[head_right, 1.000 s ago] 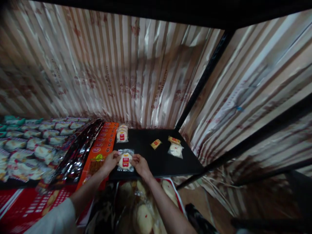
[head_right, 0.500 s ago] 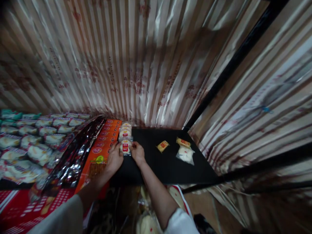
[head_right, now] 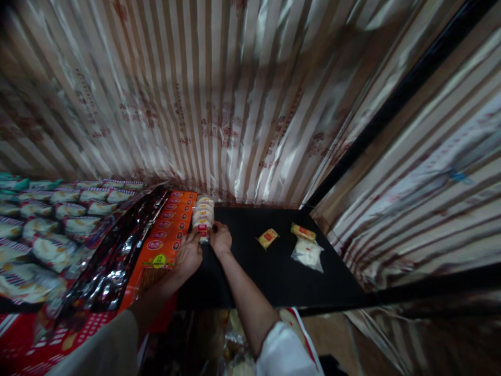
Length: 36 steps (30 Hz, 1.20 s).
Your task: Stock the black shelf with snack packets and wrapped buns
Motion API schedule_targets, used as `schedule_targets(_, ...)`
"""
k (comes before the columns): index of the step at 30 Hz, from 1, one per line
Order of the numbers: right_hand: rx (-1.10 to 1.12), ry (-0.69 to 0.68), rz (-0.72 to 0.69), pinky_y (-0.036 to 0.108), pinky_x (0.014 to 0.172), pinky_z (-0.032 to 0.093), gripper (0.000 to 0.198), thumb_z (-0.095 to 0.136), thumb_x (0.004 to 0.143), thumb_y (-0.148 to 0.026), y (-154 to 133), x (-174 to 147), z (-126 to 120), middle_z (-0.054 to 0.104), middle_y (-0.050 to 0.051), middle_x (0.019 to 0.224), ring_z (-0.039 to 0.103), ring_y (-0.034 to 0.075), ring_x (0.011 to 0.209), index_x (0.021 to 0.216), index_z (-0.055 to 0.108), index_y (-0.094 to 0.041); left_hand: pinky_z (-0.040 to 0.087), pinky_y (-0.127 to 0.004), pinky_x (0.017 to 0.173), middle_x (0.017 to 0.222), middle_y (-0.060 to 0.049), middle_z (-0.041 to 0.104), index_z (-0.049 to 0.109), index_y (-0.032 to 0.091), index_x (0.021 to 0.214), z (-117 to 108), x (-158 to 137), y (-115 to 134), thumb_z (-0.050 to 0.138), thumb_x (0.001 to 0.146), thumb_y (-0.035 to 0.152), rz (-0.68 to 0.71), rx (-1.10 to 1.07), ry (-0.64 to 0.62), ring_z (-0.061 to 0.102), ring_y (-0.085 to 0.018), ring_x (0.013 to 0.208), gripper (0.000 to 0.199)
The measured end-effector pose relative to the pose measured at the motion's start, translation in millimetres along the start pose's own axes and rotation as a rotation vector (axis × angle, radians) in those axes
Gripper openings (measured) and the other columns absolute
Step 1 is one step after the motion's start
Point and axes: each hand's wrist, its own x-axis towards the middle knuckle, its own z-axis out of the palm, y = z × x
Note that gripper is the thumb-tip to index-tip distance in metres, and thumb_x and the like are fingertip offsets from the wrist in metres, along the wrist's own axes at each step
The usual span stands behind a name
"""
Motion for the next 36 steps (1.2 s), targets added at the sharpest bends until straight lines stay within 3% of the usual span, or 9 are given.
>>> schedule_targets(7,0.060,0.019,-0.037,0.026,0.079,0.046,0.029,0.055,0.083,-0.029,1.6,-2.1,5.4,0.065,0.007,0.104,0.062,0.018,0.093,0.109,0.061,-0.019,0.040,-0.038,0.100,0.139,-0.012,0.045,0.050,0.008,0.127,4.5,1.4,0.2,0.040,0.076,0.004,0.025,0.076,0.014,0.045,-0.027,0.117,0.052)
schedule_targets(12,0.084,0.179,-0.194,0.030,0.085,0.045,0.029,0.049,0.084,-0.024,25.1,-18.2,-4.9,0.064,0.009,0.108,0.060,0.018,0.092,0.110,0.061,-0.017,0.040,-0.037,0.099,0.139,-0.011,0.045,0.048,0.009,0.129,4.3,-4.3,2.9,0.039,0.076,0.002,0.061,0.123,0.073,0.046,-0.027,0.116,0.054)
schedule_targets(14,0.017,0.305,-0.308,0.035,0.093,0.041,0.029,0.046,0.085,-0.021,46.9,-24.3,-23.3,0.062,0.008,0.115,0.054,0.021,0.106,0.109,0.062,-0.019,0.041,-0.038,0.100,0.138,-0.012,0.045,0.050,0.009,0.127,3.6,-8.4,6.8,0.039,0.076,0.002,0.089,0.127,0.130,0.047,-0.028,0.117,0.052)
schedule_targets(16,-0.110,0.429,-0.335,0.041,0.097,0.037,0.030,0.043,0.086,-0.021,74.4,-28.7,-50.7,0.058,0.009,0.123,0.048,0.023,0.113,0.109,0.063,-0.020,0.041,-0.038,0.100,0.137,-0.014,0.046,0.054,0.009,0.123,3.1,-12.4,12.2,0.040,0.077,0.004,0.122,0.111,0.166,0.046,-0.028,0.119,0.048)
schedule_targets(22,-0.477,0.664,0.037,0.057,0.097,0.030,0.033,0.046,0.085,-0.026,163.8,-37.6,-139.0,0.044,0.011,0.139,0.029,0.038,0.128,0.112,0.064,-0.020,0.041,-0.034,0.103,0.140,-0.014,0.041,0.055,0.012,0.121,-0.2,-22.9,34.3,0.040,0.081,0.008,0.125,-0.015,0.047,0.041,-0.025,0.128,0.043)
schedule_targets(24,-0.471,0.573,0.102,0.054,0.094,0.034,0.036,0.043,0.086,-0.028,184.7,-43.7,-153.3,0.048,0.014,0.135,0.037,0.037,0.123,0.115,0.062,-0.021,0.041,-0.033,0.103,0.142,-0.014,0.039,0.056,0.012,0.120,-2.2,-27.9,43.0,0.038,0.083,0.008,0.107,-0.058,-0.005,0.043,-0.023,0.128,0.042)
schedule_targets(27,-0.452,0.414,0.007,0.044,0.092,0.039,0.039,0.041,0.087,-0.028,199.1,-59.4,-154.4,0.048,0.015,0.133,0.048,0.031,0.116,0.122,0.057,-0.020,0.041,-0.030,0.103,0.144,-0.014,0.036,0.056,0.012,0.119,-3.4,-39.3,54.9,0.039,0.082,0.008,0.109,-0.099,-0.072,0.046,-0.022,0.125,0.041)
schedule_targets(32,-0.409,0.354,-0.191,0.044,0.097,0.038,0.039,0.046,0.084,-0.028,188.0,-107.7,-120.2,0.048,0.014,0.130,0.046,0.028,0.120,0.120,0.056,-0.019,0.041,-0.025,0.101,0.143,-0.012,0.038,0.056,0.013,0.119,-1.1,-67.0,67.1,0.038,0.082,0.009,0.177,-0.166,-0.220,0.052,-0.018,0.119,0.041)
schedule_targets(36,-0.302,0.209,-0.321,0.043,0.097,0.039,0.049,0.056,0.075,-0.019,165.1,-154.0,-94.2,0.044,0.010,0.137,0.044,0.027,0.121,0.124,0.054,-0.025,0.039,-0.025,0.103,0.142,-0.013,0.040,0.056,0.012,0.121,-4.7,-88.7,71.8,0.037,0.082,0.009,0.223,-0.210,-0.322,0.051,-0.019,0.121,0.043)
